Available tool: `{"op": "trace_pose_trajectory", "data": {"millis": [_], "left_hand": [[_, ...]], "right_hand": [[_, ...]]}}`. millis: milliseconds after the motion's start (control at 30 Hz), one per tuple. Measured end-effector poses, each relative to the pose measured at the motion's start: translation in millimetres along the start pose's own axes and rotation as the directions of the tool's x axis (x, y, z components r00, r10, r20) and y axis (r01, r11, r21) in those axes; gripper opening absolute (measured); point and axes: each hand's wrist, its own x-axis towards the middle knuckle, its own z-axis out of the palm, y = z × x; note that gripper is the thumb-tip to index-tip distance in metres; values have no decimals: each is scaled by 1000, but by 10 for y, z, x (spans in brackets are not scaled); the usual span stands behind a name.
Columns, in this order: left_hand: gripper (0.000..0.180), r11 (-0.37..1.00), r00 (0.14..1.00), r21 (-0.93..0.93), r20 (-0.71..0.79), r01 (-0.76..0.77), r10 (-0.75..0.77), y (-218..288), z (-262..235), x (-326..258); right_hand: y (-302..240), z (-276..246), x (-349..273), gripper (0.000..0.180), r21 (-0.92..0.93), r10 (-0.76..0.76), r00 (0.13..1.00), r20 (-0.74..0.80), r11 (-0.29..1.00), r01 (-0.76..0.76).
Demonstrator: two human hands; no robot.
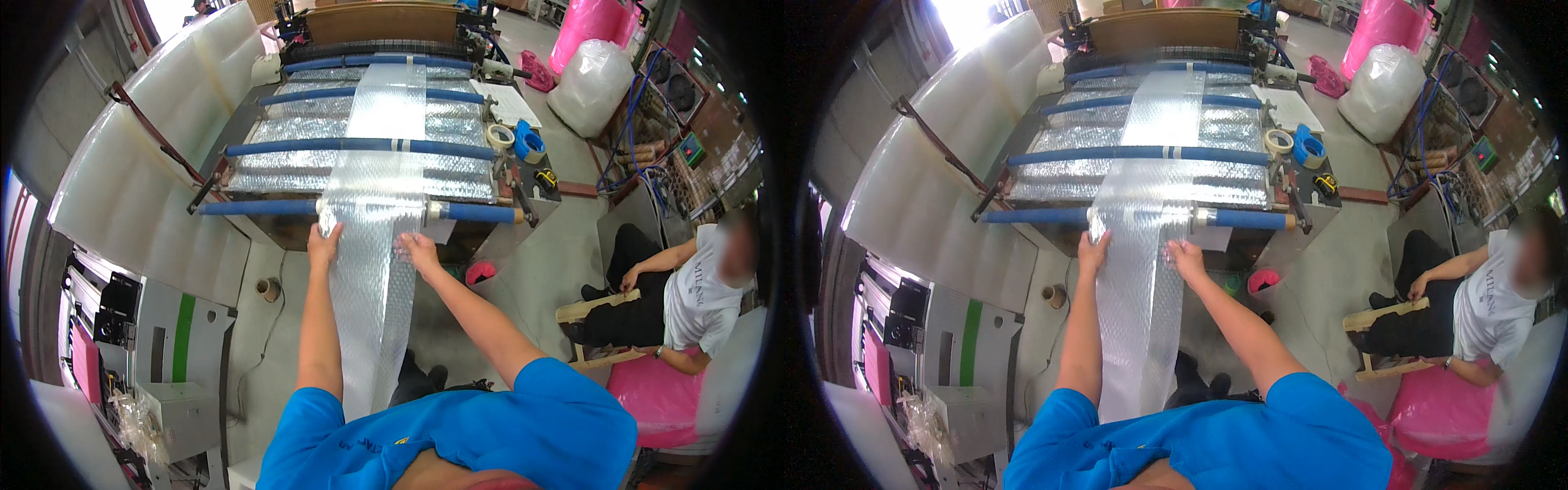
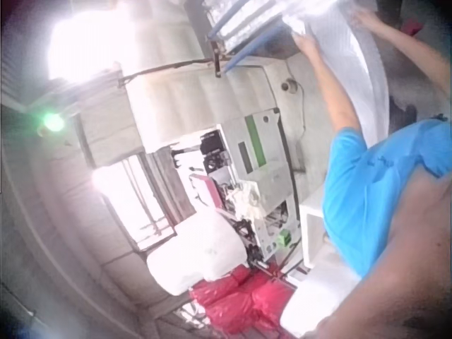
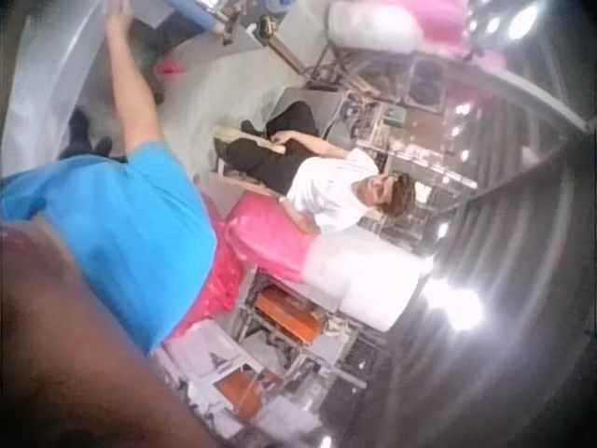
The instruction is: The person stands in a factory setting and handles a large roll of bubble wrap, pulling it from a machine and smoothing it out with both hands. Another person sits nearby on a chair, observing the process.
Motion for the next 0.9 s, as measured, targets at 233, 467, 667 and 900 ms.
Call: {"op": "trace_pose_trajectory", "data": {"millis": [233, 467, 667, 900], "left_hand": [[60, 998, 988, -38, 150, 48, -42, -571, -142, -887], [51, 982, 994, 155, 9, 105, -108, -99, -975, -1408], [52, 982, 996, 166, 1, 88, -89, 234, -1295, -1260], [45, 992, 990, 7, 67, 126, -126, 97, -1175, -1349]], "right_hand": [[652, 49, -750, 20, -90, 25, 999, -32, 996, -28], [311, 159, -1562, 26, -219, 44, 976, 212, 976, 4], [-308, 414, -1812, 25, 43, 15, 992, 123, 999, -21], [-10, 330, -1822, 27, 18, 122, 991, 62, 992, -123]]}}
